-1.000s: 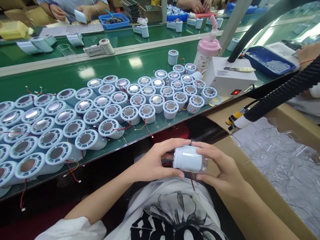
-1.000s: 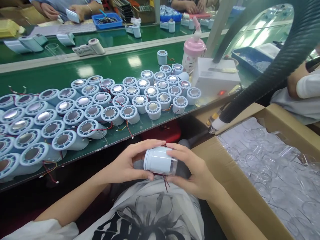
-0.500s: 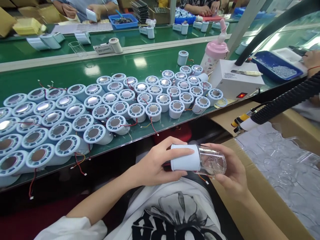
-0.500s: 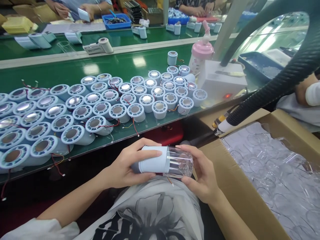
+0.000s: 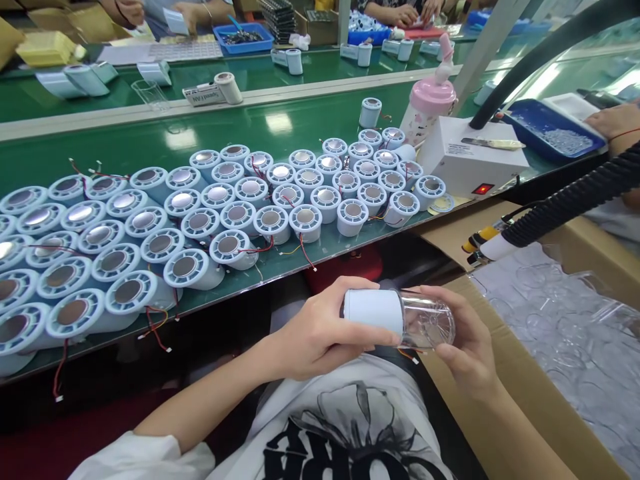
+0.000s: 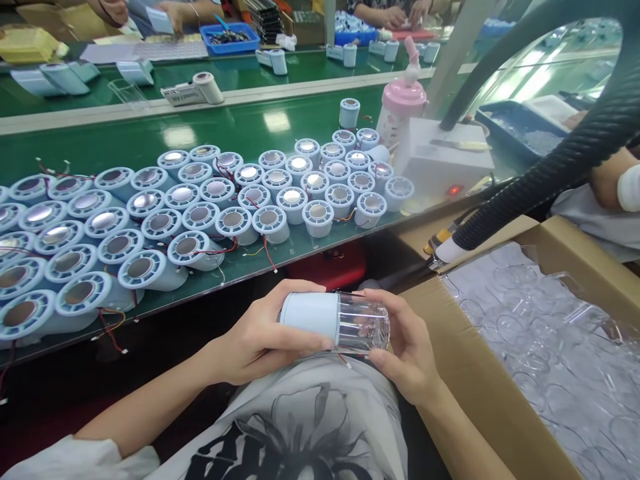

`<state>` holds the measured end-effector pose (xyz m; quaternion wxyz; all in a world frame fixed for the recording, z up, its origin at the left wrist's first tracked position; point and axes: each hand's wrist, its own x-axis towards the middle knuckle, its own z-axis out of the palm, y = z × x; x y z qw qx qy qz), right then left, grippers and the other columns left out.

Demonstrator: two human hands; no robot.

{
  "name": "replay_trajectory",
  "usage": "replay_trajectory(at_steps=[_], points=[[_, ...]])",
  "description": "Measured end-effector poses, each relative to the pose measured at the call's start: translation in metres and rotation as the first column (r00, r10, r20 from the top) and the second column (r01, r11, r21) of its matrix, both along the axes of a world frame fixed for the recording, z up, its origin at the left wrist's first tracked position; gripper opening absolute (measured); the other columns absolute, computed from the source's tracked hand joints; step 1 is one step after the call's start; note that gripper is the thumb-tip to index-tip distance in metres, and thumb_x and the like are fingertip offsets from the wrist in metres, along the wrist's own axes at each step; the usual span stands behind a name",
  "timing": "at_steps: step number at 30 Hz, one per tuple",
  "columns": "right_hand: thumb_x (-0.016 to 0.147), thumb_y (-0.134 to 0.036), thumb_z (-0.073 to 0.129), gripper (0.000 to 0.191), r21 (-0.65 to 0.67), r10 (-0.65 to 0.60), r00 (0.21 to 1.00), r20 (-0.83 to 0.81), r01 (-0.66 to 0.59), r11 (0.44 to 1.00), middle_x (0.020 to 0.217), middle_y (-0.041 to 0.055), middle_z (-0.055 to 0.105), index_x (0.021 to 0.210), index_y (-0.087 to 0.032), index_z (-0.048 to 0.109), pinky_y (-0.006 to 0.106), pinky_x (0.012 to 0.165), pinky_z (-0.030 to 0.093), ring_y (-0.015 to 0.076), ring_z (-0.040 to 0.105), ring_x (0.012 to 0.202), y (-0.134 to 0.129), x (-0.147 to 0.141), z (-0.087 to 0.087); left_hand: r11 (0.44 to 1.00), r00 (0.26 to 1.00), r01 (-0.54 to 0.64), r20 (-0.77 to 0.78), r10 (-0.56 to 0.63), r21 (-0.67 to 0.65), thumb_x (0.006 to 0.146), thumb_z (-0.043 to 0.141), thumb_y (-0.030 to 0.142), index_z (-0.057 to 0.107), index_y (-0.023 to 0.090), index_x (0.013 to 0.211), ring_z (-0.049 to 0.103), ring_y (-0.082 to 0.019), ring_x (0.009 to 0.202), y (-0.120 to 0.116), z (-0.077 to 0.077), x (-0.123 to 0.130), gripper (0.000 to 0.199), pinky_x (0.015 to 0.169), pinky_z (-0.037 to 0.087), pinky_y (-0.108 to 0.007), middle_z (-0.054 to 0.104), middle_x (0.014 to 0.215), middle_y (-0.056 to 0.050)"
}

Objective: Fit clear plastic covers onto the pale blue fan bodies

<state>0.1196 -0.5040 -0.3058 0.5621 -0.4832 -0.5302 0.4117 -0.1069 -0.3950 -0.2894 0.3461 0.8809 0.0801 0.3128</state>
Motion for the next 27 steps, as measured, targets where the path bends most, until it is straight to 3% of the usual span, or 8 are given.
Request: replay_trajectory(at_steps=[6,10,15,19,23,27], points=[[0.084,-0.044,0.068,0.048,-0.024,0.016,0.999,-0.052,-0.017,1.0,0.122,0.0073,0.066,0.128,-0.03,0.057,0.038,0.083,0.056,0.029,0.065,0.105,-0.001,-0.001,0.0,0.998,1.0,0.005,0.024,-0.004,-0.055,0.09,0.059,0.026,0.069,0.03,0.113,0.055,-0.023,0.113,-0.001,0.002,0.002,0.026,0.091,0.051,-0.033,0.045,0.132,-0.01],[0.085,-0.04,0.069,0.048,0.01,0.055,0.997,-0.051,-0.055,0.998,0.125,0.0037,0.065,0.131,-0.034,0.055,0.035,0.092,0.053,0.0262,0.061,0.112,-0.001,-0.001,-0.002,0.994,1.0,-0.007,0.016,0.008,-0.111,0.088,0.062,0.03,0.059,0.026,0.128,0.054,-0.024,0.116,-0.001,0.003,0.003,0.04,0.095,0.05,-0.037,0.049,0.126,-0.012],[0.086,-0.041,0.068,0.048,0.003,0.056,0.997,-0.05,-0.056,0.998,0.125,0.0036,0.064,0.131,-0.034,0.055,0.035,0.089,0.054,0.0266,0.061,0.111,0.0,-0.003,-0.004,0.995,0.999,0.034,0.004,-0.034,-0.09,0.09,0.058,0.023,0.074,0.026,0.101,0.056,-0.022,0.109,-0.001,0.002,0.0,0.019,0.089,0.052,-0.032,0.045,0.13,-0.01],[0.084,-0.044,0.068,0.048,-0.024,0.046,0.997,-0.059,-0.048,0.999,0.124,0.0056,0.065,0.13,-0.033,0.055,0.038,0.082,0.056,0.0284,0.065,0.103,-0.003,-0.003,-0.004,0.996,0.999,0.034,-0.012,-0.035,-0.083,0.089,0.059,0.02,0.077,0.026,0.088,0.055,-0.023,0.112,-0.005,0.002,-0.004,0.019,0.092,0.051,-0.033,0.042,0.134,-0.009],[0.084,-0.048,0.066,0.051,-0.058,0.014,0.999,-0.044,-0.016,0.998,0.123,0.0103,0.064,0.129,-0.028,0.054,0.041,0.077,0.057,0.0301,0.066,0.098,-0.008,-0.008,-0.006,0.996,1.0,0.008,-0.002,-0.008,-0.089,0.089,0.059,0.019,0.072,0.031,0.107,0.052,-0.024,0.119,-0.013,0.003,-0.01,0.025,0.095,0.05,-0.033,0.043,0.134,-0.009],[0.087,-0.042,0.063,0.045,0.042,-0.038,0.997,-0.074,0.041,0.998,0.134,0.0091,0.056,0.13,-0.034,0.049,0.047,0.082,0.057,0.0303,0.064,0.105,-0.013,-0.025,-0.02,0.97,0.987,-0.135,0.054,0.149,-0.202,0.084,0.069,0.025,0.037,0.034,0.144,0.052,-0.024,0.121,-0.026,0.001,-0.025,0.068,0.1,0.046,-0.038,0.049,0.133,-0.011]])
